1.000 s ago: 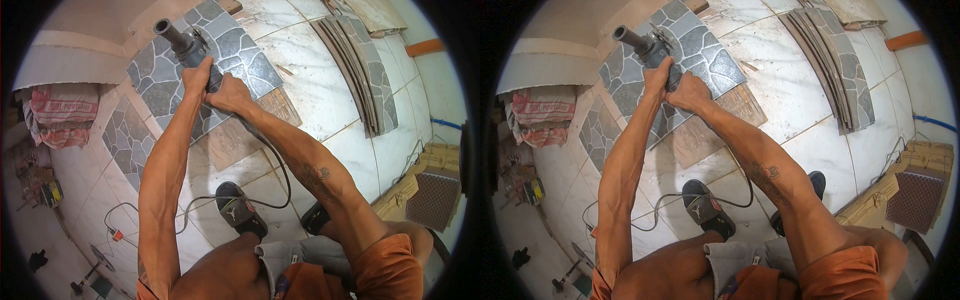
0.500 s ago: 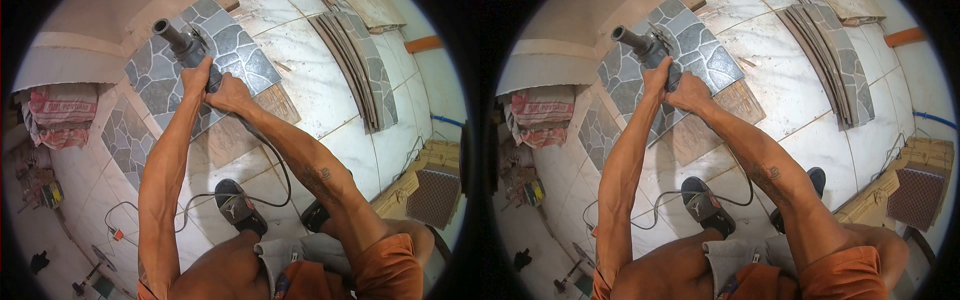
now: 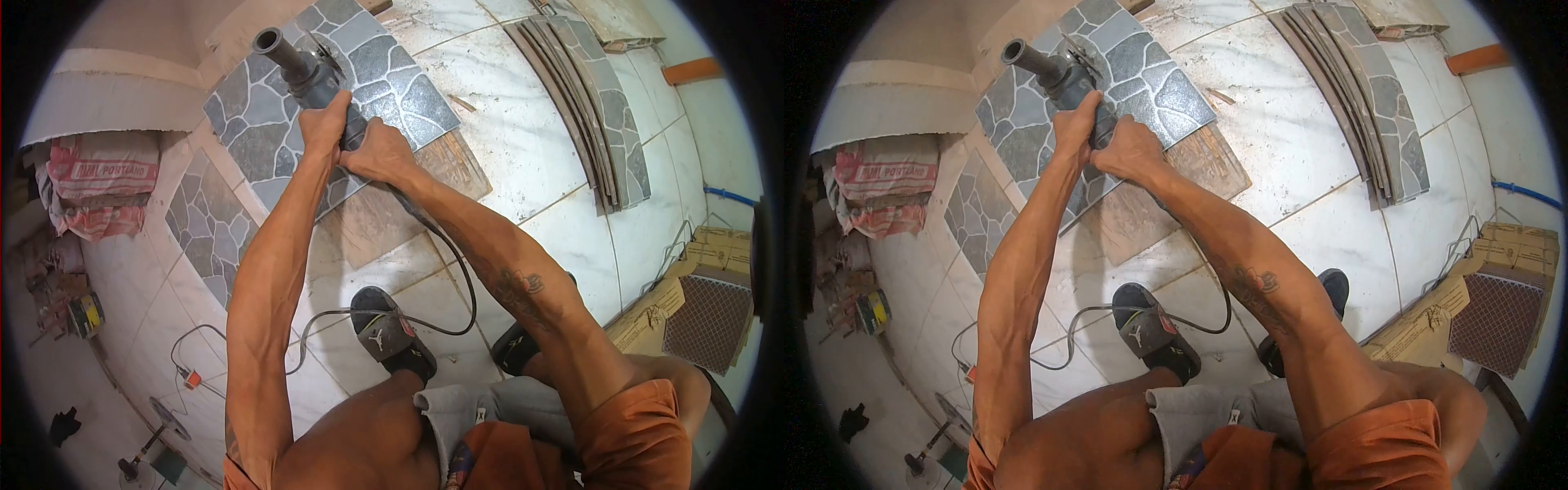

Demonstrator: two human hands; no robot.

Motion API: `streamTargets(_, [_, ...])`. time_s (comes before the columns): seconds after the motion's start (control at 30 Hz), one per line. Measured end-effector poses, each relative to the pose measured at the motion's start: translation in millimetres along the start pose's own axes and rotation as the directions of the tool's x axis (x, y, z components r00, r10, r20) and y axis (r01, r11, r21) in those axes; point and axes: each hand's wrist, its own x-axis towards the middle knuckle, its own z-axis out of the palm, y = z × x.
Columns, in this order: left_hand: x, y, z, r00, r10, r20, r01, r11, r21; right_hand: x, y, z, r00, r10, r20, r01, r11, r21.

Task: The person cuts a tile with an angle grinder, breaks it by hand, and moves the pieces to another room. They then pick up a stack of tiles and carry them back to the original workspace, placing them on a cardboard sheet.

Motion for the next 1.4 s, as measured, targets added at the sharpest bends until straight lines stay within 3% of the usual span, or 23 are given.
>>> streamTargets(1.4, [-36, -7, 5, 1.000, -0.026, 0.003, 0.026, 0.999, 0.026, -35, 9, -10, 0.998, 0.036, 0.058, -0.040, 0.997, 0.070])
